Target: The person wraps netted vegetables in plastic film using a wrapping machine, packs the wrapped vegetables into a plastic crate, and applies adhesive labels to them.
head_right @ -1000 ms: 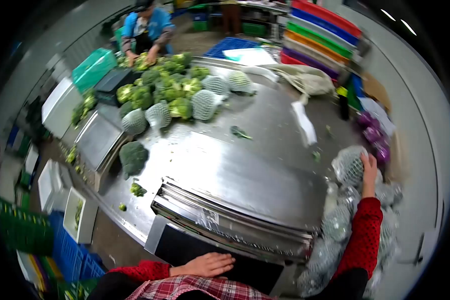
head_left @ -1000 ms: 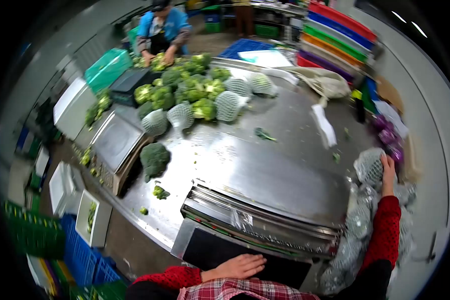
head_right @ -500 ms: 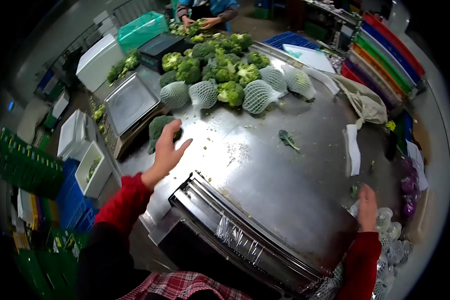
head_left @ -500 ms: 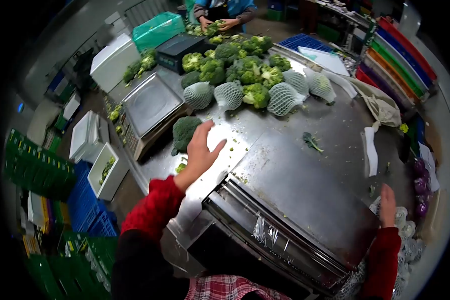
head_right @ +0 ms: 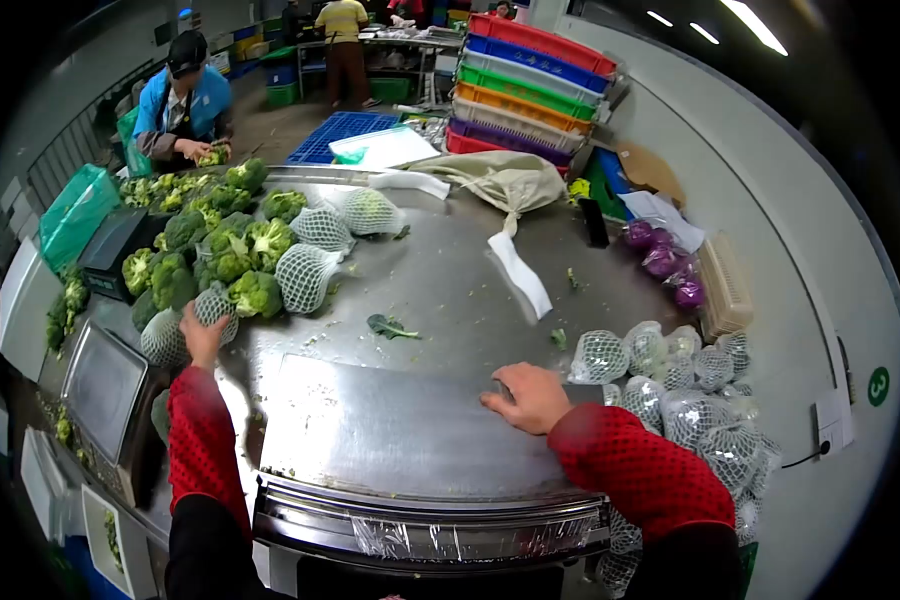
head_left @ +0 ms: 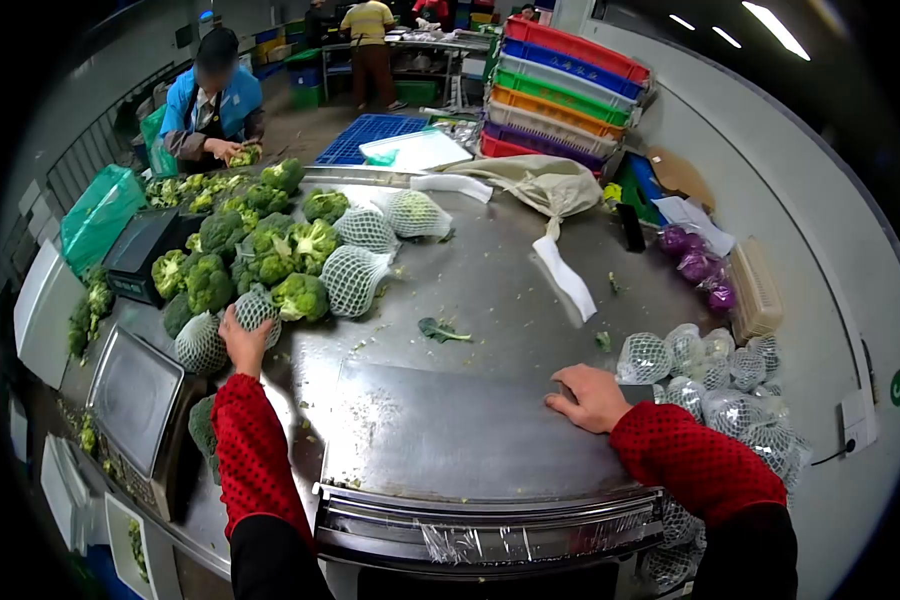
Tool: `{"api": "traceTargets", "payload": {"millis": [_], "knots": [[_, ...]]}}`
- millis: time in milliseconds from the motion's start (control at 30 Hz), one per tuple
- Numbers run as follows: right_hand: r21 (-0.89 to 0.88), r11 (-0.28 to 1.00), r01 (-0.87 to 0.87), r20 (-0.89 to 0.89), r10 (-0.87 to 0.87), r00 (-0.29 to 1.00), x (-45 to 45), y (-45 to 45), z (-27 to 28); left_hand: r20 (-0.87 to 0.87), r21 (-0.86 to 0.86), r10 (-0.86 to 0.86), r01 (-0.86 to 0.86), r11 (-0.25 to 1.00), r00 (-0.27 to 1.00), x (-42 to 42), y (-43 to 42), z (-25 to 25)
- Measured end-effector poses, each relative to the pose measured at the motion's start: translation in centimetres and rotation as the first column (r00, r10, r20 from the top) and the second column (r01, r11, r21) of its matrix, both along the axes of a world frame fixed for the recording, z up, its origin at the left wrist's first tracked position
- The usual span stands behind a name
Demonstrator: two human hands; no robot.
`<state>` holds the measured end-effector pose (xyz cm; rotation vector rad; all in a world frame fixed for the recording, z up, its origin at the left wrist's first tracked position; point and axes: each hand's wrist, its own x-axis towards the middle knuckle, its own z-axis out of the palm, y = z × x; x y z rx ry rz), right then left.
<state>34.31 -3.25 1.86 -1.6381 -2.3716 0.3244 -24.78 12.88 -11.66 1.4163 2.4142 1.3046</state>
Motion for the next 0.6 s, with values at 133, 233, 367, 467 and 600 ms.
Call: {"api": "traceTargets", "payload": {"millis": [133, 233, 367, 467, 600], "knots": [[0.007, 1.0, -0.008, -0.024, 0.008, 1.0, -0.6, -0.2, 0.2, 0.024, 0.205, 0.069, -0.072, 0.976, 0.997, 0.5, -1.5, -0.9], [0.012, 1.0, 0.001, -0.035, -0.001, 0.999, -0.8, -0.5, 0.5, 0.059, 0.211, 0.148, -0.157, 0.965, 0.987, 2.2, -3.9, -0.1], [0.072, 0.997, 0.006, -0.052, -0.002, 0.999, -0.6, -0.6, 0.1, 0.03, 0.165, 0.081, -0.085, 0.983, 0.996, 3.5, -8.8, 5.1], [0.064, 0.997, 0.036, -0.034, -0.033, 0.999, -0.4, -0.7, -0.2, -0.195, 0.303, -0.151, 0.206, 0.931, 0.969, 4.4, -12.6, 10.5], [0.306, 0.951, -0.047, -0.063, 0.07, 0.996, 0.3, -0.1, -1.9, -0.448, 0.392, -0.403, 0.581, 0.713, 0.798, 11.6, -18.3, 19.4]]}}
